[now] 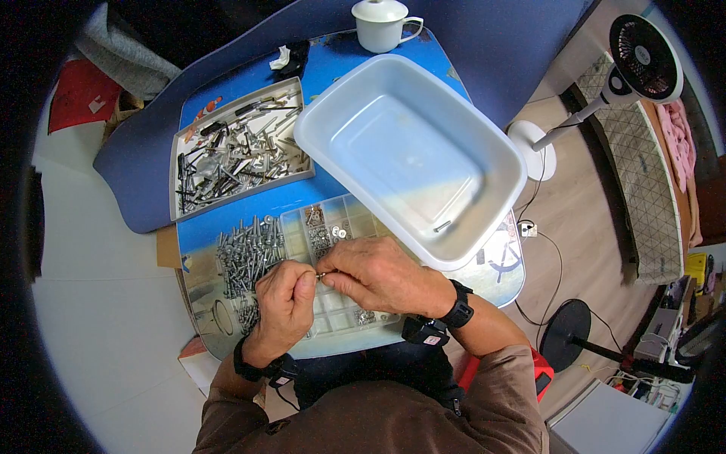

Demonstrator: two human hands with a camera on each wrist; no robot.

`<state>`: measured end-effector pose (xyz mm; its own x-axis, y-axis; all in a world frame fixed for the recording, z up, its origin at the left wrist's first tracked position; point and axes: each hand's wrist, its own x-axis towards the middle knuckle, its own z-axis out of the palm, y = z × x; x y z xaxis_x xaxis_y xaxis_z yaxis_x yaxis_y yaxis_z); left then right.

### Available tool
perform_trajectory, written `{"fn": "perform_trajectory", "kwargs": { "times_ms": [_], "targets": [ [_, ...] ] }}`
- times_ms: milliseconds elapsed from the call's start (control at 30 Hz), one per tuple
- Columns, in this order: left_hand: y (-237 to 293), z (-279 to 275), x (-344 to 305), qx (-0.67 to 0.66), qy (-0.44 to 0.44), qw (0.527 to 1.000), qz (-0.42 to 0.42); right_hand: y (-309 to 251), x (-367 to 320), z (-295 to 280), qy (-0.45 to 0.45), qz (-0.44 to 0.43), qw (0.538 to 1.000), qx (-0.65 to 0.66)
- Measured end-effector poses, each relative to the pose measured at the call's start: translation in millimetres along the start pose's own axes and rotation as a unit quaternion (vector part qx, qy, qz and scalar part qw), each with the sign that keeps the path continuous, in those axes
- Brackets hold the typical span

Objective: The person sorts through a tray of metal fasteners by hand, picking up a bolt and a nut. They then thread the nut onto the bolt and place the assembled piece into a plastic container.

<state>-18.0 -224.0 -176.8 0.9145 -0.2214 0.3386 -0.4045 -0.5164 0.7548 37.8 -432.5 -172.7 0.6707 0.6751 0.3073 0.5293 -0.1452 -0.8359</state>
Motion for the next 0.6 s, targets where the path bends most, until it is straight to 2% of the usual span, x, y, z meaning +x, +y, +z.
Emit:
{"fn": "perform_trajectory", "kwargs": {
  "times_ms": [367,600],
  "targets": [
    [-0.7,0.4,-0.2,0.002,-0.002,1.000,0.001,-3.8,0.2,-0.7,0.002,0.028,0.999,0.018],
    [0.9,0.1,-0.2,-0.002,0.001,1.000,-0.002,-0.3,1.0,0.4,-0.004,0.004,1.000,0.003]
  ]
}}
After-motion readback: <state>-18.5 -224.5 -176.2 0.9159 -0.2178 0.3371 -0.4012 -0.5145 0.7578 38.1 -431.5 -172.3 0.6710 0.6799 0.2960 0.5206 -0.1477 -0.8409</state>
